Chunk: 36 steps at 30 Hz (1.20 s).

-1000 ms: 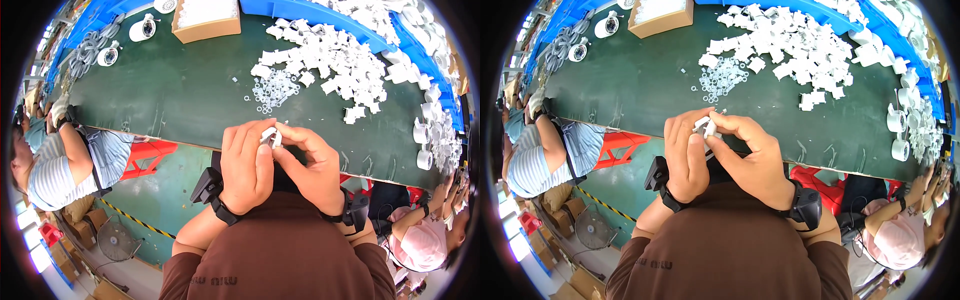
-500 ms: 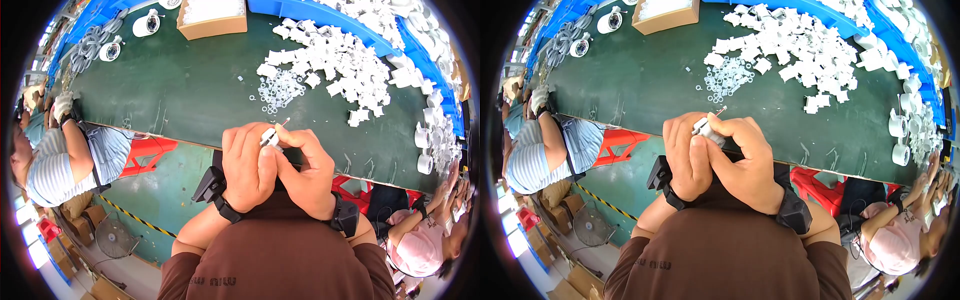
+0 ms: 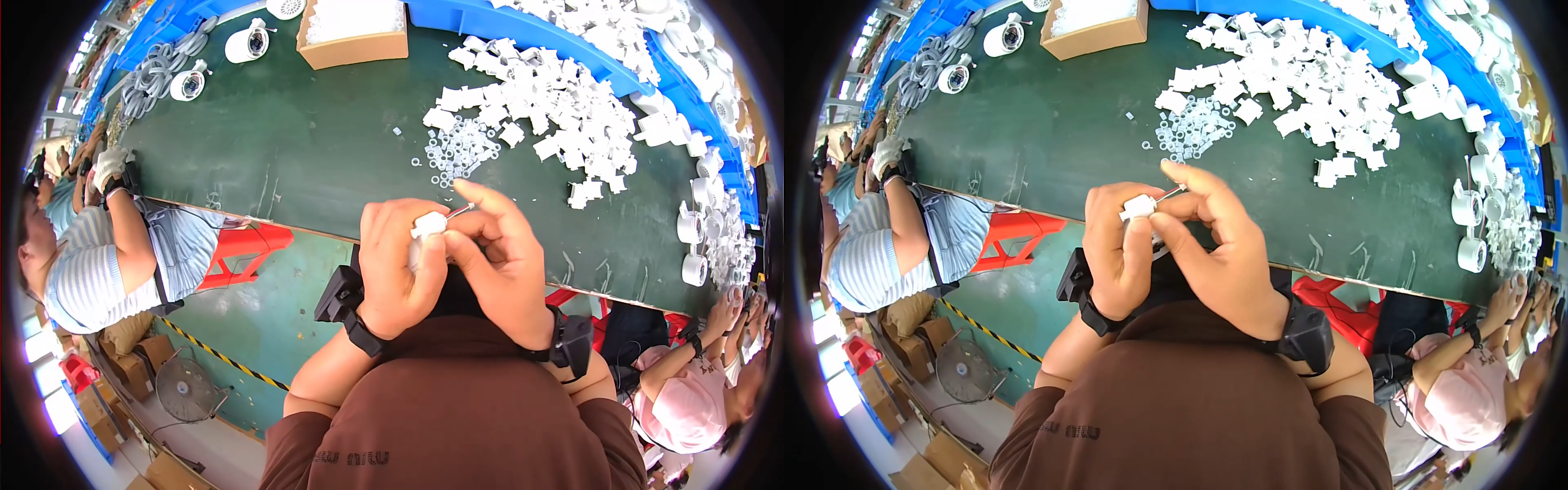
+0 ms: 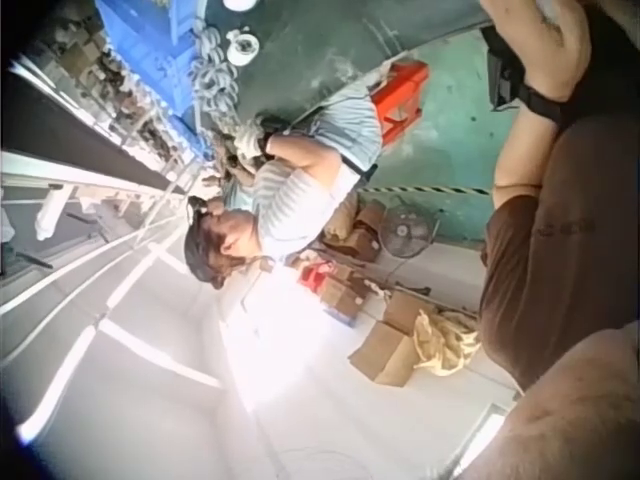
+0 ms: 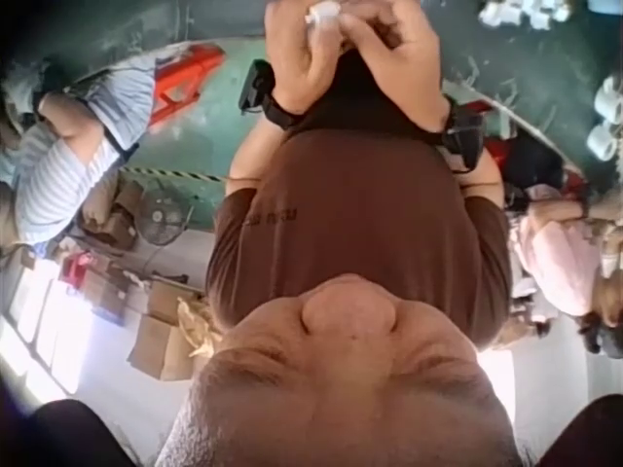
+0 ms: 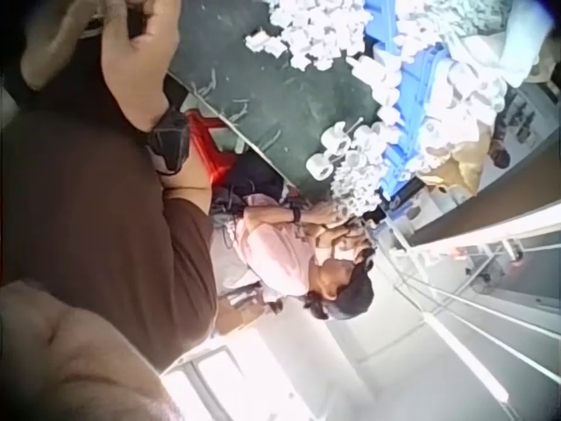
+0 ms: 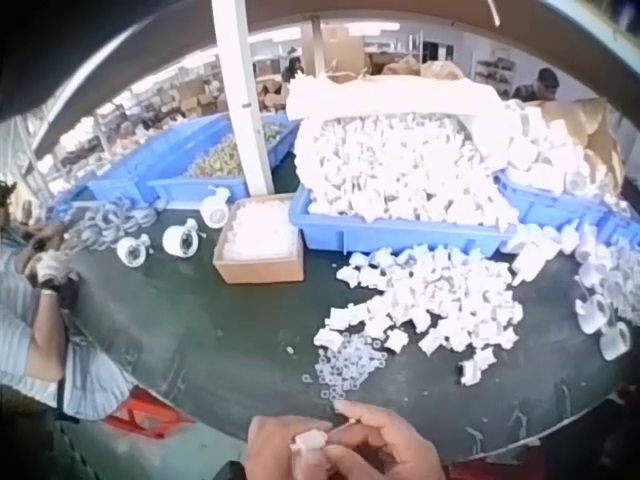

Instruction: The person assembles camera components by hand, picking up a white housing and a small plastic part, fitting them together, and inserting a thin wire through the assembly. After completing each unit, the person places it on the table and reaches for the next set of parts.

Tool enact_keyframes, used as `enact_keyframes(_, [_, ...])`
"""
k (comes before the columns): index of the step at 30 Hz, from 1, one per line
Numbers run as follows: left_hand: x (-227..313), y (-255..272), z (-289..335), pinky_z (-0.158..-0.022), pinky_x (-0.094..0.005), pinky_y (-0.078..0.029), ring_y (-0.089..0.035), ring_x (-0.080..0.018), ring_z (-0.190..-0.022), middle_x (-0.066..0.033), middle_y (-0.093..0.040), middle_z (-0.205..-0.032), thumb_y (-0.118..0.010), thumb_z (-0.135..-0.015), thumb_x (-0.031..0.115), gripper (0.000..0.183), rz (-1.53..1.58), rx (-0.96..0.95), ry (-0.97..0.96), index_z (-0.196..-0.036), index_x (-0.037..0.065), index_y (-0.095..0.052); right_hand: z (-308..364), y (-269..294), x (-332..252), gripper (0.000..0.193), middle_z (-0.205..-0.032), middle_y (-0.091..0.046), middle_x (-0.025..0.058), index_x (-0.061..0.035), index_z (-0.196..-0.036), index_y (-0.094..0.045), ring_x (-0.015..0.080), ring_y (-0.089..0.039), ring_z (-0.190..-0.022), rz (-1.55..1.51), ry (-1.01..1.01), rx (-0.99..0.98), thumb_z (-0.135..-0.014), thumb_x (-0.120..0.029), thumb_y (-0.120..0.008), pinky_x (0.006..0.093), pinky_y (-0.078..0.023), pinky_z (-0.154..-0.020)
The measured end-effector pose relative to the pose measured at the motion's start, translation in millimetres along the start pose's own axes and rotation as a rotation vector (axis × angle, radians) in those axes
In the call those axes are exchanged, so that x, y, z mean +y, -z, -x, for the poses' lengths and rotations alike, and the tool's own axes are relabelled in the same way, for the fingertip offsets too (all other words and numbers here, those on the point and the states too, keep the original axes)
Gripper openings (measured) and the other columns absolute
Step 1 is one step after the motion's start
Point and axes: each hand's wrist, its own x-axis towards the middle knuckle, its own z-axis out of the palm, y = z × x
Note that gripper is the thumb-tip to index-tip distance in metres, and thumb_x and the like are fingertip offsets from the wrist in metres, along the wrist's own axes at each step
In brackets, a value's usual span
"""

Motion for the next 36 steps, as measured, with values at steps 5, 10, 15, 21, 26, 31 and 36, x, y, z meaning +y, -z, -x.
enact_keyframes(5, [-1,1,10,-0.077,-0.0295,-0.049,-0.059,-0.0158,-0.086,-0.0081,-0.066,-0.1,-0.059,-0.098,0.009,0.017,0.443,0.004,0.347,-0.114,0.003,-0.061,-6,10,12,0.018,-0.1,-0.067,0.0073,-0.0003,-0.113,-0.067,0.0138,-0.065,-0.094,0.22,0.198,0.015,-0.097,0.006,-0.063,0.0272,-0.053,-0.08])
enact_keyframes(10, [-4,8,12,-0.076,-0.0278,-0.048,-0.058,-0.0116,-0.083,-0.0077,-0.066,-0.101,-0.058,-0.101,0.012,0.015,0.553,-0.052,0.443,-0.112,0.002,-0.063,-6,7,8,0.011,-0.099,-0.066,0.0105,-0.0005,-0.1,-0.069,0.0198,-0.065,-0.089,0.544,0.368,0.025,-0.09,0.005,-0.07,0.0284,-0.051,-0.078])
enact_keyframes(15, [-10,19,-1,-0.076,-0.0383,-0.05,-0.06,-0.0316,-0.084,-0.0129,-0.071,-0.1,-0.07,-0.086,0.006,0.022,-0.135,0.07,-0.028,-0.107,0.002,-0.066,-34,27,4,0.008,-0.095,-0.067,0.0092,-0.0005,-0.099,-0.07,0.0217,-0.065,-0.087,0.635,0.257,0.035,-0.092,0.002,-0.068,0.0304,-0.051,-0.077])
enact_keyframes(21, [-9,23,-7,-0.076,-0.0378,-0.049,-0.059,-0.0304,-0.085,-0.0106,-0.071,-0.1,-0.072,-0.086,0.007,0.022,-0.217,0.055,-0.015,-0.107,0.004,-0.066,-52,19,21,0.014,-0.091,-0.062,0.0098,-0.0049,-0.096,-0.07,0.0298,-0.062,-0.085,1.021,0.54,0.04,-0.084,0.001,-0.073,0.0375,-0.052,-0.074])
enact_keyframes(26, [-9,19,-9,-0.076,-0.0381,-0.049,-0.059,-0.0302,-0.085,-0.0098,-0.071,-0.1,-0.074,-0.085,0.008,0.023,-0.203,0.037,0.01,-0.107,0.004,-0.066,-52,23,28,0.017,-0.092,-0.059,0.0092,-0.0053,-0.093,-0.066,0.0306,-0.059,-0.087,1.15,0.598,0.023,-0.08,0.004,-0.071,0.0387,-0.051,-0.074])
enact_keyframes(31, [-4,17,-10,-0.077,-0.0389,-0.049,-0.058,-0.0304,-0.086,-0.0089,-0.07,-0.099,-0.074,-0.083,0.007,0.024,-0.254,0.003,-0.041,-0.106,0.004,-0.066,-51,23,25,0.022,-0.092,-0.057,0.01,-0.0052,-0.096,-0.065,0.0314,-0.056,-0.086,1.171,0.643,-0.015,-0.078,0.006,-0.069,0.0391,-0.05,-0.073])
enact_keyframes(36, [-2,15,-9,-0.08,-0.0394,-0.049,-0.058,-0.03,-0.09,-0.0074,-0.068,-0.103,-0.076,-0.081,0.009,0.025,-0.272,-0.019,-0.027,-0.105,0.005,-0.068,-46,30,20,0.013,-0.093,-0.06,0.0088,-0.0038,-0.099,-0.063,0.0231,-0.06,-0.083,0.962,0.506,0.033,-0.089,0.005,-0.065,0.032,-0.05,-0.074])
